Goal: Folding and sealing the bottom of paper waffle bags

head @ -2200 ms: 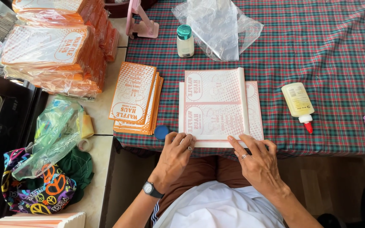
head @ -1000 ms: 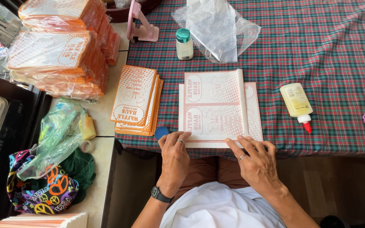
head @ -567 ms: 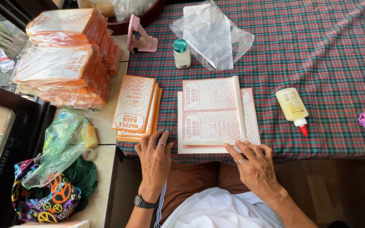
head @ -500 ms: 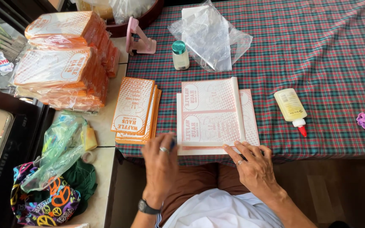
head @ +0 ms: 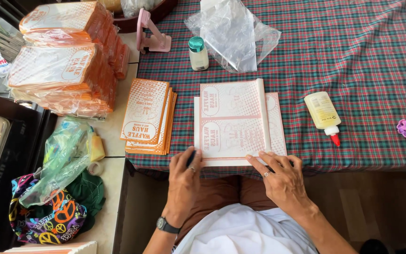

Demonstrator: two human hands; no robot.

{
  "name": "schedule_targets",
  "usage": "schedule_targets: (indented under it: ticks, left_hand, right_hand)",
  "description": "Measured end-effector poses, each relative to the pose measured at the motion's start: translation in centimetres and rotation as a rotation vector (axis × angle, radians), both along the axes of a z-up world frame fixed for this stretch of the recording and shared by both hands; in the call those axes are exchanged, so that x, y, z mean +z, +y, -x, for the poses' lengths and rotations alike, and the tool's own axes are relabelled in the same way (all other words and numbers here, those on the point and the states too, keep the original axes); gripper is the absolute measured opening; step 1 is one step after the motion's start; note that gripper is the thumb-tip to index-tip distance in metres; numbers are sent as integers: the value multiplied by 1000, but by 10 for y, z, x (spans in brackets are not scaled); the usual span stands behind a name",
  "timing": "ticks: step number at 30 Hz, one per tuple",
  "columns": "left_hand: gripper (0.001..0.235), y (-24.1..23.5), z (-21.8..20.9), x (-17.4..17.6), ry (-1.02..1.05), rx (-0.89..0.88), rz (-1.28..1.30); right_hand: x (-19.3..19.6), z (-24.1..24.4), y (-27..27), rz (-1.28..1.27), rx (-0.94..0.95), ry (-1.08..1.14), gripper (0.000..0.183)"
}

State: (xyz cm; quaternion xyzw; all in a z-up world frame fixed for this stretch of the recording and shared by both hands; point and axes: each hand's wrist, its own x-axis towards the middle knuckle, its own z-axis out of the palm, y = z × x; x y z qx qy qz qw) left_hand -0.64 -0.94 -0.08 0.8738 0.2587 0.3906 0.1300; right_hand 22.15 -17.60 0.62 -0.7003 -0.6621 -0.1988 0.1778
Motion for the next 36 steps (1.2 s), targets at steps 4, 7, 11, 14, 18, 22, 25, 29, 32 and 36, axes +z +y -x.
schedule_targets:
  ticks: [4,7,11,14,18,22,25,29,32,36]
  left_hand:
    - [36,-9,-11,-7,-25,121,-47]
    - [28,-38,-49,4,-68,37,-1]
    - [30,-46,-78,-1,-101,-186,-35]
    - [32,-30,-47,-8,-37,-149,-25]
    - [35,-2,-4,-10,-40,56,-25]
    - [36,-13,-20,-9,-86,180,-31]
    - [31,-51,-62,-14,-195,-61,66]
    - [33,-41,-68,-17,-119,-163,-17]
    - [33,-24,-31,-16,-88,-64,-11]
    - [36,1,0,-13,-77,163,11]
  right_hand:
    - [-4,0,-1,-2,1,27,58]
    - [-6,-1,-4,28,2,36,61]
    - [-5,-3,-3,69,11,44,56]
    - [-2,-2,-5,43,17,91,63]
    - [-3,-3,-3,-72,40,211,73]
    - [0,-1,2,-105,38,231,74]
    - [3,1,-2,-99,40,227,68]
    - [7,-3,5,-70,43,180,62]
    - [0,-3,-1,-61,44,178,63]
    - [-3,-4,-2,-64,38,199,66]
